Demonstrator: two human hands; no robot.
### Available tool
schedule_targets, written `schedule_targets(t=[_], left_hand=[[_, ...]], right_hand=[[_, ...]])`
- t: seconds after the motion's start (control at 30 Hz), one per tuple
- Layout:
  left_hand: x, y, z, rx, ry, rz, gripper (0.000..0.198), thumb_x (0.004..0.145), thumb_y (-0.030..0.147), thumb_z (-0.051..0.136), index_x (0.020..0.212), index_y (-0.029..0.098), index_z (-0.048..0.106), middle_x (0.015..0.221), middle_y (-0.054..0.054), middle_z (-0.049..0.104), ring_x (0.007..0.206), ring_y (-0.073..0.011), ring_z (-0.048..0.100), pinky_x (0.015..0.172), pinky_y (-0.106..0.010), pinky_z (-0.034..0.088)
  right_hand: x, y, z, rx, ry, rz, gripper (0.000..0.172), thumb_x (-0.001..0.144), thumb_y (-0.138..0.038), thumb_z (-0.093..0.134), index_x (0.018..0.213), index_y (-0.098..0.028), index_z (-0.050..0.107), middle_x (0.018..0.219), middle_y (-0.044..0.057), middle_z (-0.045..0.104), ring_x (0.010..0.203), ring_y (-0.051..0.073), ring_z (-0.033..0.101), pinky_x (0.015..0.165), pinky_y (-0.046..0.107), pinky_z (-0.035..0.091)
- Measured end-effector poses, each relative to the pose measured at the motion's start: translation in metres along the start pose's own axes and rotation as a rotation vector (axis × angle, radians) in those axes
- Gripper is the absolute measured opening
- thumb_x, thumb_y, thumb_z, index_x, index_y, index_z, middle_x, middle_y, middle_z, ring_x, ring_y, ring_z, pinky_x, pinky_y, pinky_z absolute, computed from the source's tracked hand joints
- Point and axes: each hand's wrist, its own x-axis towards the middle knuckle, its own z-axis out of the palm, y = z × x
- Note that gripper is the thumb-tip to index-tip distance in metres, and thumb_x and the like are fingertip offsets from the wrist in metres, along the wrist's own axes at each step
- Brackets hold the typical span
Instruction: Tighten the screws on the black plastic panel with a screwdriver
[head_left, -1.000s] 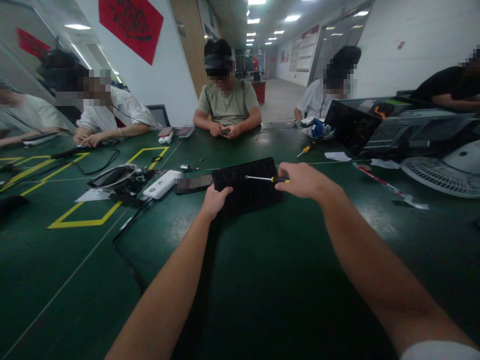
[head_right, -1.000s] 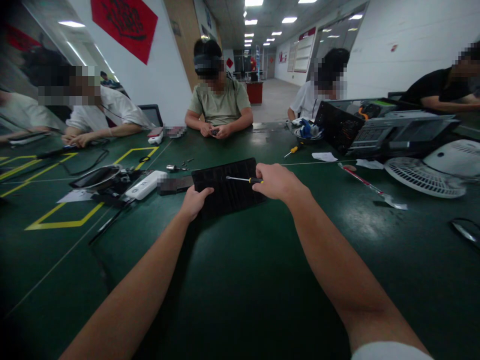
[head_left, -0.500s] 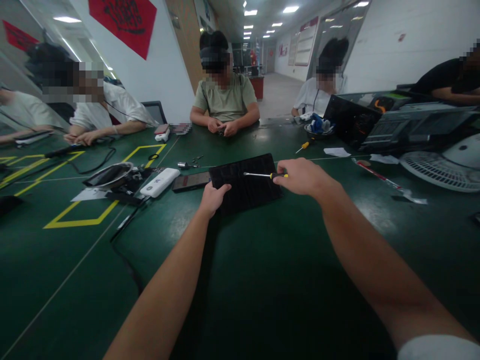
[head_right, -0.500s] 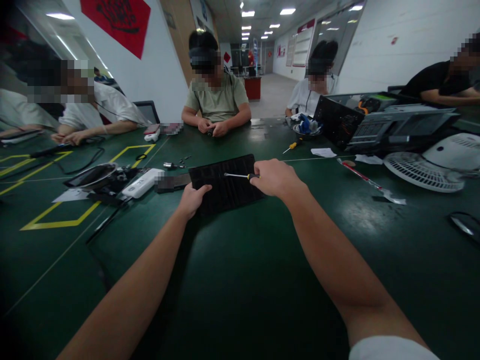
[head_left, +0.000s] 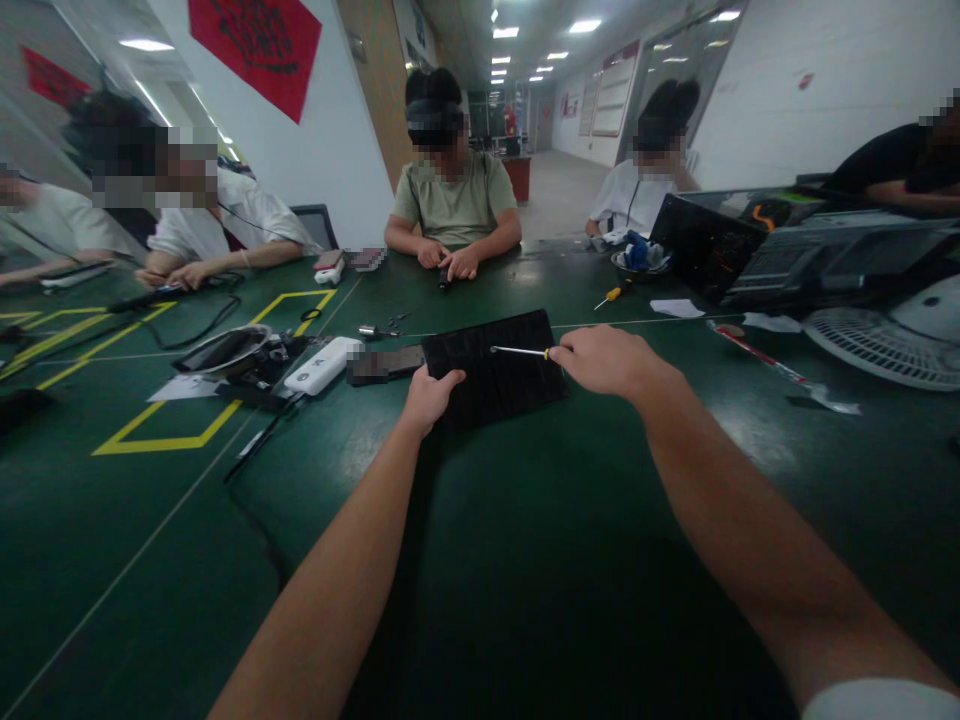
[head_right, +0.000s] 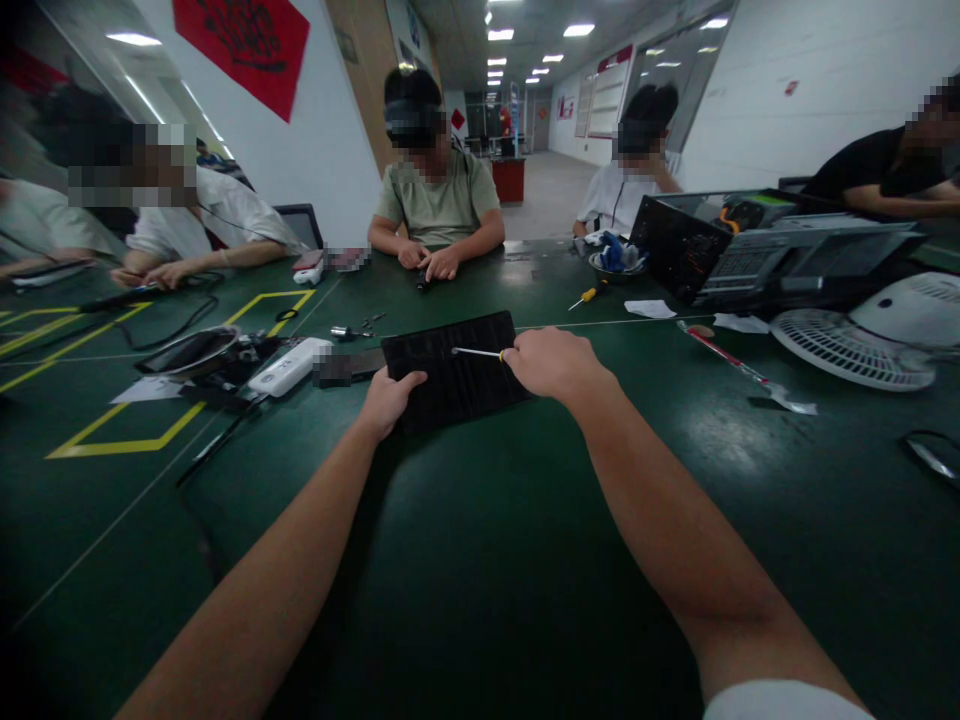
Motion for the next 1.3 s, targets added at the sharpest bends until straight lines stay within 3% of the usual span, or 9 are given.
schedule_targets(t=[0.1,0.27,0.43,1.3], left_hand=[[0.0008,-0.0015,-0.0002,0.012,0.008,0.001,0.039,0.06,0.038,0.082,0.093,0.018,0.074,0.093,-0.006,0.077,0.093,-0.0294,0.072,0.09,-0.042,0.056],[0.0029,-0.0044,-0.0006,-0.017,-0.008,-0.002,0.04,0.061,0.036,0.082,0.095,0.018,0.075,0.094,-0.007,0.078,0.094,-0.03,0.073,0.091,-0.044,0.057],[0.0019,-0.0024,0.0002,-0.042,-0.013,-0.001,0.037,0.06,0.036,0.083,0.092,0.018,0.075,0.094,-0.007,0.078,0.096,-0.0304,0.073,0.093,-0.044,0.056],[0.0012,-0.0018,0.0003,-0.027,0.005,-0.013,0.038,0.058,0.037,0.083,0.09,0.019,0.074,0.091,-0.006,0.077,0.095,-0.0311,0.073,0.09,-0.043,0.057]], right_hand=[[0.0009,0.001,0.0008,0.006,-0.003,0.0,0.052,0.103,-0.051,0.033,0.113,-0.021,0.074,0.12,0.018,0.073,0.111,0.038,0.067,0.084,0.048,0.051],[0.0027,0.0038,0.0023,0.005,0.01,-0.015,0.04,0.095,-0.053,0.053,0.118,-0.024,0.068,0.113,0.014,0.074,0.102,0.034,0.068,0.078,0.044,0.05],[0.004,0.0068,0.0034,0.0,0.013,-0.029,0.033,0.095,-0.05,0.054,0.115,-0.026,0.067,0.113,0.013,0.073,0.102,0.034,0.068,0.077,0.044,0.048],[0.0039,0.0076,0.0023,-0.006,0.004,-0.019,0.035,0.097,-0.05,0.054,0.118,-0.026,0.068,0.115,0.013,0.073,0.105,0.033,0.067,0.078,0.042,0.048]])
